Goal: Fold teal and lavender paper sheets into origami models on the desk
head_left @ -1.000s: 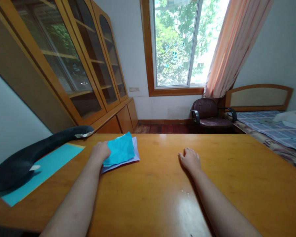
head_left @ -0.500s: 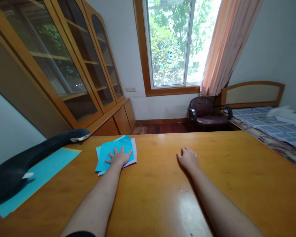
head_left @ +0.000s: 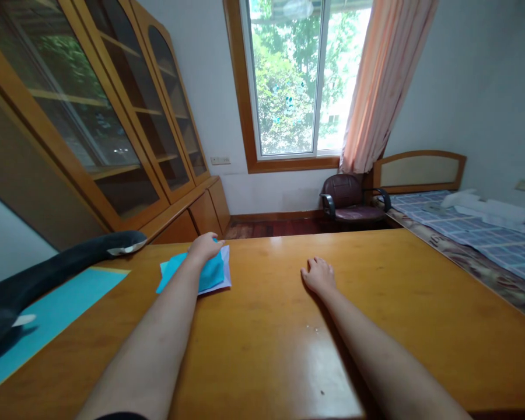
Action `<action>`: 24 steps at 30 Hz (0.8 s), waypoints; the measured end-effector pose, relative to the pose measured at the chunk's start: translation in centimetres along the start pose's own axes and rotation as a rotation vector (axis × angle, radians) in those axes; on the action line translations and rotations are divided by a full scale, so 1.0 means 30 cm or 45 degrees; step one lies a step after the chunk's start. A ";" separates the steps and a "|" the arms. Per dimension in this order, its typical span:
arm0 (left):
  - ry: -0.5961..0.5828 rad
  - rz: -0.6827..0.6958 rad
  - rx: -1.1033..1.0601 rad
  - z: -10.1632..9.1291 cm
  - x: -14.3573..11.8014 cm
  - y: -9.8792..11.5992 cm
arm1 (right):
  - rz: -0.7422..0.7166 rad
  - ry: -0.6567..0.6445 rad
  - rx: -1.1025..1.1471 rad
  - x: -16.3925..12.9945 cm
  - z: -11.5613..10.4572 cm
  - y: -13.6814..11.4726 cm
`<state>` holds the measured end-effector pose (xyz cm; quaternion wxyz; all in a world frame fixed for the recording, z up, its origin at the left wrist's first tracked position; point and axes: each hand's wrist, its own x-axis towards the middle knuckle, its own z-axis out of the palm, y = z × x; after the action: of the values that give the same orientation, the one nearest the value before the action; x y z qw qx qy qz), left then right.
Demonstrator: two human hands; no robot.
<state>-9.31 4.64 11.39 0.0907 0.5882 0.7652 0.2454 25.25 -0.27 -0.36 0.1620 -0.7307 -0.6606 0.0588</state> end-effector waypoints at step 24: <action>0.064 0.677 -0.053 0.352 -0.377 0.126 | -0.332 0.190 0.178 -0.032 0.012 0.040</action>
<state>1.74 -2.49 2.43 0.0159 0.7603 0.5807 0.2908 26.17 -1.25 -1.21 0.2675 -0.6281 -0.7302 0.0286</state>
